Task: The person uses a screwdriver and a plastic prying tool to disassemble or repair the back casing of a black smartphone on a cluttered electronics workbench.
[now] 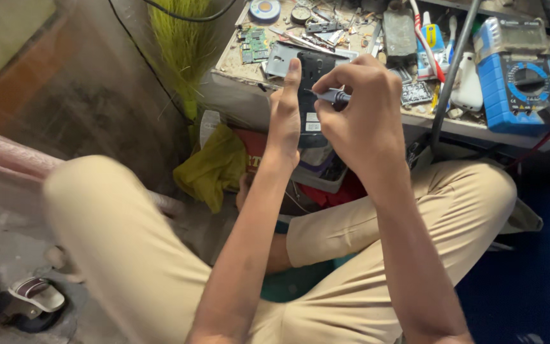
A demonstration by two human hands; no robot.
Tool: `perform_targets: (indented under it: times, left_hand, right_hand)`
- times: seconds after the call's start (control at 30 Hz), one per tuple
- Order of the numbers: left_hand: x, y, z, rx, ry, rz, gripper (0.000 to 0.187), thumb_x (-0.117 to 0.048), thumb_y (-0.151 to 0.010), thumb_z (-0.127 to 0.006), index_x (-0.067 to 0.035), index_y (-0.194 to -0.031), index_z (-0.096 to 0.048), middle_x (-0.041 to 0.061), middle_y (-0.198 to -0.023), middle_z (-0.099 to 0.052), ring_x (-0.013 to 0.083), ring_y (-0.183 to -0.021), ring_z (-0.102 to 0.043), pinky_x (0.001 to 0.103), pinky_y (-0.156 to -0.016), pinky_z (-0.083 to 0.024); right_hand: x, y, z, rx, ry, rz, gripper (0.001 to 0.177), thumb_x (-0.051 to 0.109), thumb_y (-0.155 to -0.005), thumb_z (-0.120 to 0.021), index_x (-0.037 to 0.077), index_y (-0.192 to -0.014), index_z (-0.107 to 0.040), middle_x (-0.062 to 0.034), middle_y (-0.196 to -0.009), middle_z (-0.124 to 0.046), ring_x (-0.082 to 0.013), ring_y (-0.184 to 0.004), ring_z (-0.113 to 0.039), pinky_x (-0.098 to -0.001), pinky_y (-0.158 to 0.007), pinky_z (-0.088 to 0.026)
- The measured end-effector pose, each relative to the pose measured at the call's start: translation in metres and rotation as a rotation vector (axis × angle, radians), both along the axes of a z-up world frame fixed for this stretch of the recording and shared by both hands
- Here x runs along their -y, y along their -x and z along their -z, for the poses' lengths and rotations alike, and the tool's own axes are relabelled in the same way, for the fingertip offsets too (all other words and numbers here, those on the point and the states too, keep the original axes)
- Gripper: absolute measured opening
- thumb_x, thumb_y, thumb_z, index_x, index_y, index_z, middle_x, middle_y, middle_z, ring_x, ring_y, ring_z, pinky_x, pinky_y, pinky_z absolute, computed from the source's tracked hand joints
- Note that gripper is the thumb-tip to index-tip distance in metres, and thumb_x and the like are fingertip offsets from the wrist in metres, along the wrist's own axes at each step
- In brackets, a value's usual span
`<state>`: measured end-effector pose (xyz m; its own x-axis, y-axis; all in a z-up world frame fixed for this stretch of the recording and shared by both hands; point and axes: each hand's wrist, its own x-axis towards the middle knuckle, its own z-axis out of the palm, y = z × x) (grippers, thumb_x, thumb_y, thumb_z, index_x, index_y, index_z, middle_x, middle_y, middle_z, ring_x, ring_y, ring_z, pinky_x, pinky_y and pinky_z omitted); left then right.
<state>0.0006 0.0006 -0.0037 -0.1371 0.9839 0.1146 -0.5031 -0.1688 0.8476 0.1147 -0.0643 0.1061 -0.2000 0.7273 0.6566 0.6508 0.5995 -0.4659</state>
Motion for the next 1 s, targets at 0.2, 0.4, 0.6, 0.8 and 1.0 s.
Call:
perform_targets:
  times: [0.2,0.4,0.6,0.8,1.0]
  left_hand:
    - [0.001,0.002,0.001,0.062,0.038,0.111,0.058,-0.056,-0.102,-0.054,-0.006,-0.076,-0.066,-0.001,-0.069,-0.061,0.0087,-0.059,-0.056,0.027,-0.053,-0.046]
    - [0.002,0.006,-0.008,0.083,0.001,0.150,0.054,-0.056,-0.104,-0.056,-0.006,-0.086,-0.068,-0.002,-0.075,-0.061,0.0070,-0.063,-0.056,0.026,-0.054,-0.045]
    - [0.005,0.012,-0.016,0.078,0.019,0.213,0.064,-0.059,-0.097,-0.052,0.001,-0.087,-0.072,0.006,-0.072,-0.071,0.0120,-0.057,-0.069,0.029,-0.050,-0.062]
    - [0.004,0.015,-0.019,0.059,-0.003,0.213,0.068,-0.061,-0.099,-0.052,0.003,-0.087,-0.074,0.007,-0.070,-0.070,0.0142,-0.055,-0.068,0.029,-0.047,-0.061]
    - [-0.002,0.027,-0.014,0.178,0.087,0.325,0.067,-0.060,-0.100,-0.050,0.004,-0.093,-0.073,0.008,-0.076,-0.073,0.0152,-0.059,-0.071,0.032,-0.051,-0.064]
  right_hand:
    - [0.002,0.001,0.001,-0.034,0.024,0.021,0.017,0.003,-0.076,-0.078,0.003,-0.093,-0.079,-0.0134,-0.087,-0.067,-0.0263,-0.080,-0.070,-0.0362,-0.073,-0.054]
    - [0.003,0.005,-0.001,-0.018,0.010,0.058,0.019,0.003,-0.074,-0.081,0.003,-0.093,-0.080,-0.0143,-0.086,-0.070,-0.0275,-0.081,-0.069,-0.0367,-0.073,-0.054]
    - [0.000,0.012,-0.004,-0.143,0.263,0.137,0.021,0.003,-0.074,-0.078,0.005,-0.094,-0.079,-0.0062,-0.090,-0.074,-0.0135,-0.076,-0.075,-0.0274,-0.060,-0.061]
    - [0.000,0.016,-0.005,-0.081,0.146,0.119,0.021,-0.003,-0.076,-0.082,-0.001,-0.096,-0.080,-0.0081,-0.086,-0.077,-0.0127,-0.077,-0.074,-0.0248,-0.068,-0.057]
    - [-0.005,0.038,-0.004,-0.098,0.280,0.285,0.020,0.004,-0.073,-0.081,0.004,-0.093,-0.081,-0.0047,-0.083,-0.076,-0.0081,-0.068,-0.073,-0.0229,-0.060,-0.058]
